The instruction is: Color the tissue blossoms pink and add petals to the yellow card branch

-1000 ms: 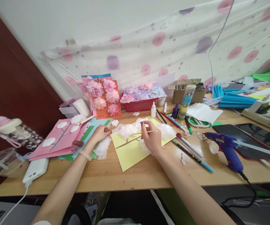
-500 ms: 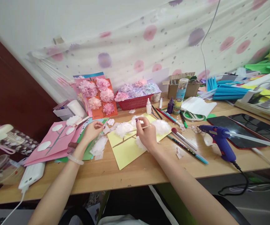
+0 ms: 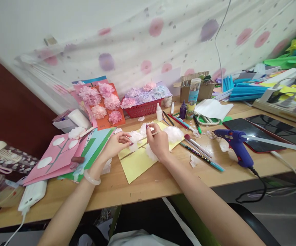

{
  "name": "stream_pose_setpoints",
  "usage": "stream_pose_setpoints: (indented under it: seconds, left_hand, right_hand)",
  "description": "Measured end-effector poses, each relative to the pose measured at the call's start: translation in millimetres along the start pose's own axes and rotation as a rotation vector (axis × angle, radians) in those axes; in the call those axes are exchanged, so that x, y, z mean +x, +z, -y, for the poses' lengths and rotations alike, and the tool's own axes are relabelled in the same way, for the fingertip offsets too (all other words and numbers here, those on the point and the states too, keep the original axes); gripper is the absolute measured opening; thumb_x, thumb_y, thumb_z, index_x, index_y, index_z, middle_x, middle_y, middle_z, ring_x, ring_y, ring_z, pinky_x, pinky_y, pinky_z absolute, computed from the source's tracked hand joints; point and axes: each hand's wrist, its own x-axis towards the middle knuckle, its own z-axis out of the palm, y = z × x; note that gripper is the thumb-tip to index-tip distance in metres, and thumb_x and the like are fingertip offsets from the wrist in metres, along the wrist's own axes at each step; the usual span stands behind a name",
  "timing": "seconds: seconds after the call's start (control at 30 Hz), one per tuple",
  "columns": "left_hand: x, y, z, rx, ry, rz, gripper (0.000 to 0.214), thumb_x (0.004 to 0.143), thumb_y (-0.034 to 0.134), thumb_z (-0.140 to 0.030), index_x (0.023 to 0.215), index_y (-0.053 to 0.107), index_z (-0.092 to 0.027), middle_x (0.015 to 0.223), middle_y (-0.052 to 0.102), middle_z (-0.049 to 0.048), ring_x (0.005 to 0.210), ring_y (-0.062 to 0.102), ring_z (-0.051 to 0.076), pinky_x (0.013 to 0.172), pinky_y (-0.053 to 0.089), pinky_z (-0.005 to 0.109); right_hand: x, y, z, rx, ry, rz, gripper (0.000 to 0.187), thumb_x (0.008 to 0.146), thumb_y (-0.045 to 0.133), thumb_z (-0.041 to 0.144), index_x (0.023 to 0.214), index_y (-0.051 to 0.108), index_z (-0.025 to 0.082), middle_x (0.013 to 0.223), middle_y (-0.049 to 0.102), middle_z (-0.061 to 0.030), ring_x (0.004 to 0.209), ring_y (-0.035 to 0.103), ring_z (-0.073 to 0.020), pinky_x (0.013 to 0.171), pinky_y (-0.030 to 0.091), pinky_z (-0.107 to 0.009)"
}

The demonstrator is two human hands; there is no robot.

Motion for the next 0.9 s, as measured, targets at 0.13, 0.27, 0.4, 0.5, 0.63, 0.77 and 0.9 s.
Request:
stream_pose_setpoints:
  seconds: [0.13,0.27,0.4,0.5,0.63,0.77,0.9]
  left_hand:
    - [14,17.0,12,0.030,0.037,-0.067,0.034,0.063,0.074,-0.035,0.090,0.060,-0.019,0.075,0.071,0.0021,0.074,0.068,0.019,0.074,0.054,0.035]
    - [18,18.6,19,0.064,0.048,-0.084,0.034,0.066,0.072,-0.034,0.094,0.060,-0.019,0.076,0.071,0.0027,0.071,0.067,0.018,0.072,0.053,0.033]
    - [19,19.3,22,0.115,0.051,-0.096,0.033,0.069,0.070,-0.033,0.097,0.059,-0.019,0.077,0.072,0.0022,0.070,0.065,0.017,0.069,0.050,0.031]
    - [19,20.8,23,0.162,0.062,-0.106,0.032,0.071,0.068,-0.034,0.098,0.059,-0.019,0.077,0.071,0.0022,0.072,0.065,0.018,0.070,0.049,0.031]
    - [17,14.1,22,0.242,0.091,-0.124,0.036,0.073,0.065,-0.039,0.102,0.058,-0.019,0.096,0.070,0.0062,0.088,0.065,0.020,0.081,0.049,0.035]
    - [6,0.1,25,0.349,0.071,-0.076,0.072,0.059,0.078,-0.042,0.121,0.051,-0.020,0.131,0.058,0.0132,0.126,0.051,0.029,0.106,0.037,0.043]
    - [-5,-5.4,34,0.436,-0.033,-0.001,0.117,0.042,0.088,-0.044,0.143,0.032,-0.021,0.151,0.037,0.0219,0.144,0.026,0.041,0.114,0.020,0.058]
  right_hand:
    - [-3,-1,-1,0.051,-0.035,-0.045,0.029,0.096,0.037,0.035,0.097,0.061,0.020,0.049,0.057,0.0032,0.046,0.060,-0.0158,0.053,0.037,-0.023]
    - [-7,-1,0,0.135,-0.075,-0.062,0.031,0.096,0.036,0.037,0.103,0.061,0.020,0.047,0.052,0.0049,0.042,0.055,-0.0144,0.049,0.036,-0.024]
    - [-8,2,0,0.136,-0.092,0.009,0.030,0.096,0.038,0.036,0.108,0.062,0.020,0.047,0.053,0.0048,0.042,0.056,-0.0145,0.050,0.038,-0.024]
    - [-7,4,-1,0.102,-0.101,0.042,0.030,0.095,0.040,0.035,0.109,0.063,0.020,0.048,0.055,0.0044,0.043,0.057,-0.0144,0.052,0.040,-0.024]
    - [-7,6,-3,0.094,-0.094,0.068,0.031,0.095,0.041,0.035,0.110,0.062,0.019,0.051,0.059,0.0032,0.046,0.060,-0.0149,0.054,0.041,-0.023]
    - [-8,7,-4,0.053,-0.107,0.097,0.029,0.095,0.041,0.034,0.110,0.062,0.020,0.051,0.059,0.0037,0.048,0.062,-0.0149,0.055,0.042,-0.023]
    - [-10,10,-6,-0.031,-0.197,0.093,0.031,0.094,0.042,0.031,0.112,0.063,0.019,0.053,0.061,0.0030,0.049,0.060,-0.0144,0.056,0.041,-0.023]
